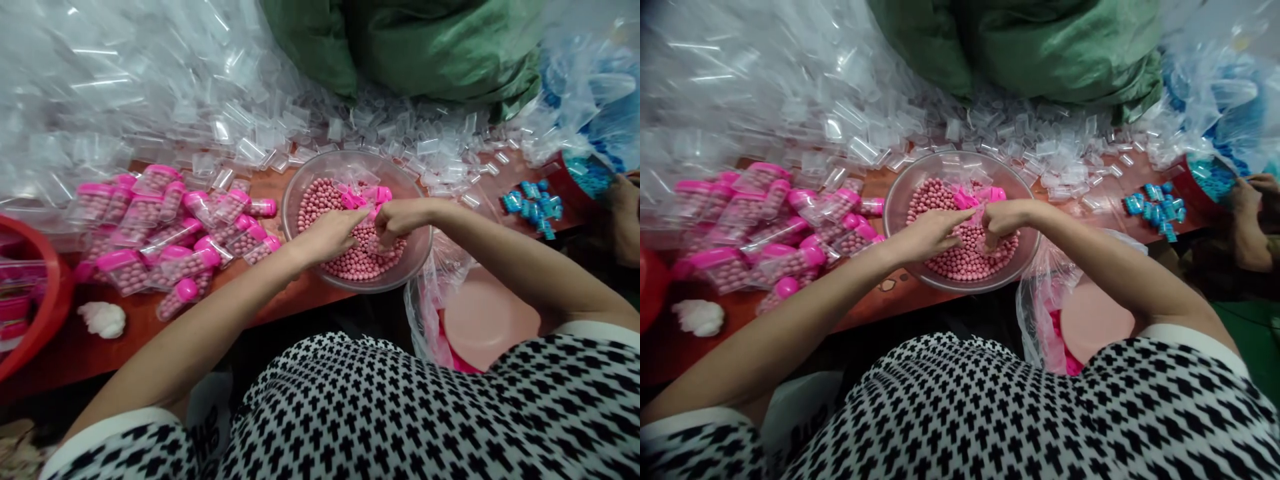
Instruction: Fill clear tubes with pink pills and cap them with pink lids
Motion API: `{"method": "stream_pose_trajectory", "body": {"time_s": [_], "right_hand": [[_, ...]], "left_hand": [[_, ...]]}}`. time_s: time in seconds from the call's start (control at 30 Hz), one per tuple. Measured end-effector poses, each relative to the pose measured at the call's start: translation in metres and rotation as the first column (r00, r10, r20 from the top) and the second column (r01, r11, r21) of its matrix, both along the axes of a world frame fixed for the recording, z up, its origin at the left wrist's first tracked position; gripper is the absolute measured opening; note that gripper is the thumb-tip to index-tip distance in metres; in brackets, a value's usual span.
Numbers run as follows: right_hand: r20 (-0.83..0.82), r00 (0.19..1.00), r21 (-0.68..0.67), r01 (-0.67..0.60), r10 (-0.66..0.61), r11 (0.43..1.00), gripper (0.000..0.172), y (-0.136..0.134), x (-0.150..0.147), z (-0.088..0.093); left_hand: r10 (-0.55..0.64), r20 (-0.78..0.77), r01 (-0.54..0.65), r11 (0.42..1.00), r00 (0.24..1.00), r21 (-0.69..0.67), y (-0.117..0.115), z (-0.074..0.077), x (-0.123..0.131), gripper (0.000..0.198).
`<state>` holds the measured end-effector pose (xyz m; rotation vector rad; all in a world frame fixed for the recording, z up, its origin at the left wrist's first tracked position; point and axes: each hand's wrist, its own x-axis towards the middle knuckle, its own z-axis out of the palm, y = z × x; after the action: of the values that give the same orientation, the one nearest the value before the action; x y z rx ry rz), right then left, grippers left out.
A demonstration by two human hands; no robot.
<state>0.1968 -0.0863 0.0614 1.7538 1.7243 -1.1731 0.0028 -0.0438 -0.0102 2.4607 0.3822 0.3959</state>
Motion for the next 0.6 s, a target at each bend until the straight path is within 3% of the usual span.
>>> {"method": "stream_pose_trajectory", "body": {"time_s": [0.1, 0.17, 0.23, 0.33, 0.47, 0.57, 0.6], "right_hand": [[-0.204, 0.978, 0.051, 0.048, -0.037, 0.998, 0.050, 0.004, 0.001, 0.019], [-0.342, 0.938, 0.158, 0.114, -0.054, 0.981, 0.049, 0.003, -0.001, 0.030], [-0.491, 0.866, 0.259, 0.254, -0.099, 0.932, 0.048, -0.001, -0.003, 0.037], [-0.676, 0.711, 0.287, 0.493, -0.191, 0.821, 0.047, -0.011, -0.004, 0.039], [-0.868, 0.448, 0.206, 0.719, -0.216, 0.664, 0.047, -0.019, -0.010, 0.018], [-0.960, 0.203, 0.068, 0.837, -0.191, 0.543, 0.049, -0.010, -0.031, -0.010], [-0.968, 0.145, 0.017, 0.850, -0.203, 0.526, 0.049, -0.004, -0.040, -0.018]], "left_hand": [[-0.025, 0.165, 0.077, 0.946, 0.986, -0.316, -0.002, -0.001, 0.005, 0.060], [0.000, 0.278, 0.155, 0.830, 0.961, -0.535, -0.004, 0.001, 0.006, 0.050], [0.063, 0.335, 0.189, 0.723, 0.940, -0.665, -0.006, 0.004, 0.005, 0.039], [0.175, 0.316, 0.142, 0.628, 0.932, -0.765, -0.009, 0.005, 0.003, 0.036], [0.336, 0.255, 0.079, 0.459, 0.907, -0.885, -0.011, 0.003, 0.003, 0.049], [0.332, 0.194, 0.021, 0.462, 0.923, -0.887, -0.013, -0.001, 0.009, 0.040], [0.328, 0.177, 0.003, 0.467, 0.928, -0.884, -0.013, -0.002, 0.012, 0.036]]}}
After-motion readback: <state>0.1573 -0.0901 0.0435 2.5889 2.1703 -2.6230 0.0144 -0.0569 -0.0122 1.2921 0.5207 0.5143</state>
